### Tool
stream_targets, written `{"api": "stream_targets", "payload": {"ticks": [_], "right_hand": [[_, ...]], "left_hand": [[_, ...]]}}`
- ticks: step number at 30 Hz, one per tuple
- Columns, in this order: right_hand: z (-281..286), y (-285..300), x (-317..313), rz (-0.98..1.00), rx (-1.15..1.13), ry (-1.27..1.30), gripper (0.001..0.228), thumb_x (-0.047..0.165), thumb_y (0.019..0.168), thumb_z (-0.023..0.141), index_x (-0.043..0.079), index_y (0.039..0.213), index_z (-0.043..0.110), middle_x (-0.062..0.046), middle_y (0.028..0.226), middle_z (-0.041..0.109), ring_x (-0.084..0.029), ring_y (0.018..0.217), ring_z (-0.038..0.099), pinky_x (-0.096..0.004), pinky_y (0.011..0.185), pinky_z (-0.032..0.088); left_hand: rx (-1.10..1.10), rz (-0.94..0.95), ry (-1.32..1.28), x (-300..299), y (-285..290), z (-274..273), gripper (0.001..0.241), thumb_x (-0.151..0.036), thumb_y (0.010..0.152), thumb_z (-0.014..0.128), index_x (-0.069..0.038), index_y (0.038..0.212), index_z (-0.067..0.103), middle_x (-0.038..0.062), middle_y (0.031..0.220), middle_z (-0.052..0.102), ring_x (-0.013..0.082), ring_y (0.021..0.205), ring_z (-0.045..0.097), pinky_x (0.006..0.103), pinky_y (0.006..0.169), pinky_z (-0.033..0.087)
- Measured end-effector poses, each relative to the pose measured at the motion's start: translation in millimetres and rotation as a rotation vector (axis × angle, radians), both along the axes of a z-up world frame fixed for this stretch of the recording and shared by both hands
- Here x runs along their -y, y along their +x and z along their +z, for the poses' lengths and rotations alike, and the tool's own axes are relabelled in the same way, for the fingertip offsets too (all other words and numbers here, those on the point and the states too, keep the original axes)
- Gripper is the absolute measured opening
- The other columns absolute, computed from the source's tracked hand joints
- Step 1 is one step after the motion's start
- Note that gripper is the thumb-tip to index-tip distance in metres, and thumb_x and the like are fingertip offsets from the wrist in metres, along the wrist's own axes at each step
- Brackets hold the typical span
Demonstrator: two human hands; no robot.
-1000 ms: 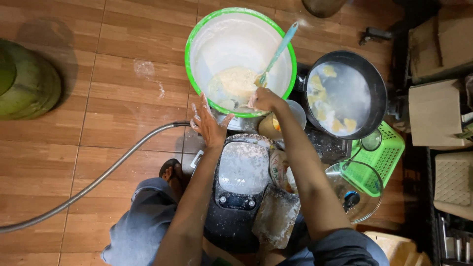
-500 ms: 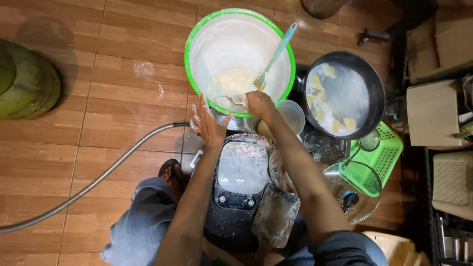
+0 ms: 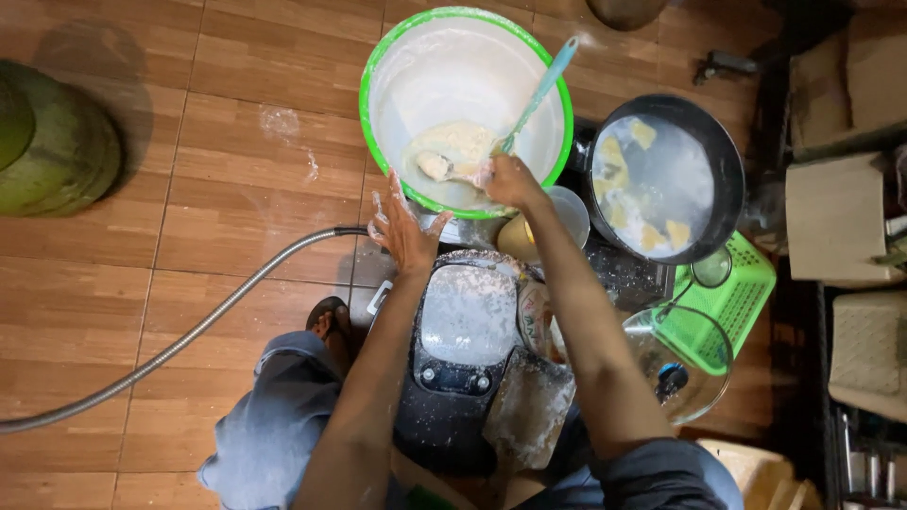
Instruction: Preparing and frying small dough-based snacks, including mixing batter, adding an egg, and shaping dough pieces.
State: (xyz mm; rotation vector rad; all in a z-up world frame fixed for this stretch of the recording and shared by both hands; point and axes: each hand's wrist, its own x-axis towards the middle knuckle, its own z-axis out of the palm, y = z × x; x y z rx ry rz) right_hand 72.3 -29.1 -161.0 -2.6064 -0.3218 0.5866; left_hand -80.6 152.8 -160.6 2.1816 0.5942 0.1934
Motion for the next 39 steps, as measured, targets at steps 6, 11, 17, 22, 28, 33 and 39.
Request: {"api": "stream_targets", "payload": {"ticks": [6, 11, 17, 22, 28, 33, 39], "right_hand": [[19.2, -14.9, 14.3, -0.012, 0.008, -0.019, 0.036, 0.027, 0.083, 0.067, -0.001, 0.104, 0.073, -0.029, 0.100, 0.073, -0.049, 0.106, 0.068, -0.057, 0.091, 0.053], [86.6, -48.4, 25.2, -0.011, 0.048, -0.108, 0.037, 0.034, 0.083, 0.069, 0.003, 0.103, 0.075, -0.028, 0.100, 0.073, -0.049, 0.106, 0.068, -0.057, 0.090, 0.054], [123.9, -86.7, 47.4, 0.047, 0.093, -0.195, 0.027, 0.030, 0.084, 0.069, 0.011, 0.103, 0.076, -0.024, 0.100, 0.075, -0.045, 0.106, 0.070, -0.054, 0.088, 0.056], [186.8, -151.8, 36.7, 0.065, 0.060, -0.316, 0.032, 0.020, 0.089, 0.061, 0.002, 0.111, 0.075, -0.032, 0.110, 0.073, -0.048, 0.114, 0.067, -0.056, 0.096, 0.054], [179.1, -193.5, 44.9, 0.096, 0.030, -0.445, 0.044, 0.029, 0.089, 0.067, 0.003, 0.124, 0.072, -0.030, 0.119, 0.071, -0.046, 0.120, 0.065, -0.056, 0.100, 0.053], [183.5, -219.3, 39.4, 0.060, 0.035, -0.457, 0.038, 0.024, 0.086, 0.066, 0.008, 0.120, 0.075, -0.027, 0.111, 0.074, -0.045, 0.111, 0.070, -0.054, 0.092, 0.058], [188.3, -233.6, 31.4, 0.063, 0.052, -0.450, 0.034, 0.018, 0.087, 0.063, 0.007, 0.117, 0.075, -0.026, 0.110, 0.075, -0.044, 0.108, 0.071, -0.054, 0.089, 0.058]], "left_hand": [[-0.045, -0.028, -0.009, -5.0, -4.0, 32.4, 0.118, -0.036, 0.076, 0.092, -0.026, 0.165, 0.013, 0.005, 0.167, 0.028, 0.0398, 0.153, 0.018, 0.0651, 0.118, 0.014], [-0.111, -0.085, 0.033, -5.6, -5.6, 30.0, 0.106, -0.014, 0.086, 0.080, -0.036, 0.164, 0.011, 0.003, 0.168, 0.025, 0.0374, 0.155, 0.010, 0.0620, 0.118, 0.018], [-0.139, -0.259, 0.188, 5.5, -44.8, 68.4, 0.119, -0.002, 0.077, 0.082, -0.044, 0.163, 0.011, 0.007, 0.170, 0.000, 0.0396, 0.155, -0.001, 0.0607, 0.121, 0.015], [-0.022, -0.382, 0.215, 10.4, -95.8, 101.5, 0.121, 0.005, 0.073, 0.082, -0.040, 0.164, 0.016, 0.013, 0.170, -0.006, 0.0445, 0.154, -0.004, 0.0636, 0.120, 0.010], [-0.045, -0.550, 0.190, 27.9, -153.0, 116.3, 0.117, 0.021, 0.073, 0.067, -0.043, 0.161, 0.024, 0.012, 0.170, -0.009, 0.0443, 0.155, -0.009, 0.0634, 0.120, 0.004], [-0.032, -0.655, 0.319, 29.9, -171.4, 102.9, 0.111, 0.019, 0.076, 0.067, -0.044, 0.159, 0.028, 0.014, 0.170, -0.006, 0.0469, 0.154, -0.008, 0.0705, 0.115, 0.005], [-0.092, -0.692, 0.377, 31.4, -174.7, 89.4, 0.108, 0.017, 0.076, 0.068, -0.046, 0.157, 0.033, 0.015, 0.171, -0.005, 0.0469, 0.155, -0.006, 0.0697, 0.115, 0.004]]}}
